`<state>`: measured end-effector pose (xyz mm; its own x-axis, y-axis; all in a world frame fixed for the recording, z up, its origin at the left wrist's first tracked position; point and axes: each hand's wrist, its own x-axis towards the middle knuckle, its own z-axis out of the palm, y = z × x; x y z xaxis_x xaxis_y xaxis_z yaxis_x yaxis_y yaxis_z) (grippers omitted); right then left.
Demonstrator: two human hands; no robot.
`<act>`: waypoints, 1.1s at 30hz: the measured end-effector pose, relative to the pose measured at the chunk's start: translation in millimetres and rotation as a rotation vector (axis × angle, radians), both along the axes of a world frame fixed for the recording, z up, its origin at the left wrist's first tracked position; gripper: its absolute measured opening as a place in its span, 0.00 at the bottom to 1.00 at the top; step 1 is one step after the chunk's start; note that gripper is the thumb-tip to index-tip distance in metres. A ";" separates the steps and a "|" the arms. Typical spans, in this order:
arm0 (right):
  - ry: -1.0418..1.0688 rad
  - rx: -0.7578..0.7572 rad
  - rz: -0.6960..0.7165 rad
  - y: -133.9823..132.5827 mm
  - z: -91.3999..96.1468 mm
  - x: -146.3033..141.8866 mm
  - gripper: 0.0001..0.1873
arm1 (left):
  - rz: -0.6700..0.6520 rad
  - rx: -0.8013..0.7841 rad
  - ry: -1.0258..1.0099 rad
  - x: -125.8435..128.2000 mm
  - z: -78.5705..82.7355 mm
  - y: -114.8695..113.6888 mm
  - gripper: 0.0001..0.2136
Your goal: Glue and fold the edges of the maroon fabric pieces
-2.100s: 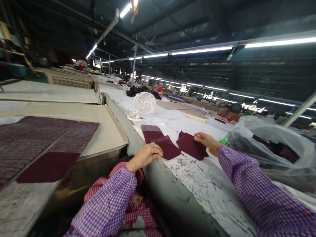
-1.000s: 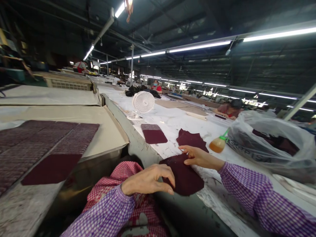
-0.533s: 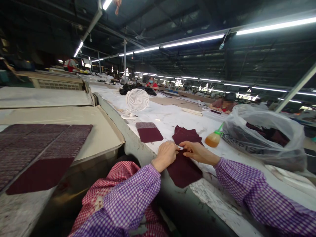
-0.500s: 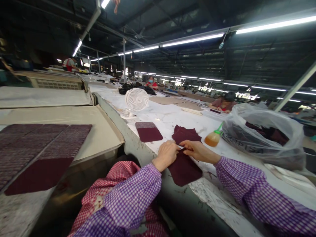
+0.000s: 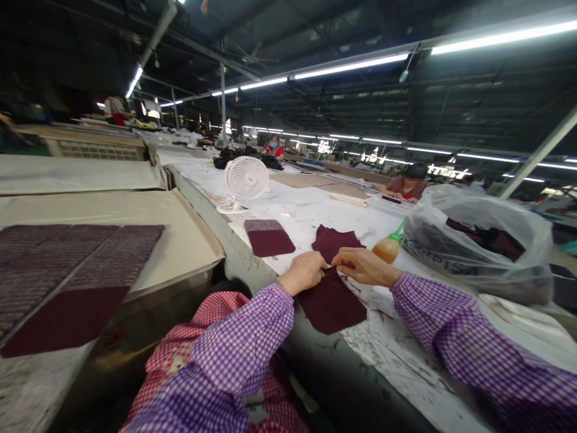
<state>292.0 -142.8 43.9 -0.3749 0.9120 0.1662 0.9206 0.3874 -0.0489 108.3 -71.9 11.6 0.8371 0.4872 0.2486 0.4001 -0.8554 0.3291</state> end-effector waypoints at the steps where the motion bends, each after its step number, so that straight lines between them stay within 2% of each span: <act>1: -0.012 0.002 -0.004 0.4 -0.4 -0.1 0.10 | -0.005 0.005 -0.001 0.1 0.0 0.3 0.11; 8: -0.061 0.039 -0.004 2.0 -12.8 1.5 0.07 | -0.013 0.021 -0.047 -2.6 -7.5 1.3 0.11; 14: -0.149 0.129 0.106 -2.7 -21.8 2.0 0.14 | -0.042 0.096 -0.187 -7.7 -22.6 -3.4 0.11; 18: -0.294 0.161 0.161 -5.8 -23.4 0.6 0.17 | -0.079 0.180 -0.145 -8.8 -22.2 -6.7 0.12; 21: -0.352 0.148 0.164 -11.6 -22.4 4.5 0.16 | -0.077 0.224 -0.106 -9.8 -18.9 -9.2 0.13; 23: -0.285 0.142 0.115 -17.3 -19.8 6.5 0.16 | -0.067 0.219 -0.099 -10.4 -17.0 -10.9 0.13; 28: 0.090 0.124 0.036 -29.4 -16.8 -10.6 0.20 | -0.051 0.209 -0.097 -9.2 -14.4 -14.1 0.13; 33: 0.212 0.039 -0.055 -30.9 -26.6 -28.5 0.18 | -0.044 0.158 -0.155 -19.3 -16.6 -10.0 0.10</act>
<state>263.5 -173.7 17.2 -0.2778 0.9215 0.2714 0.9113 0.3422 -0.2291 89.0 -81.9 -5.0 0.8026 0.3961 0.4460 0.3165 -0.9165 0.2445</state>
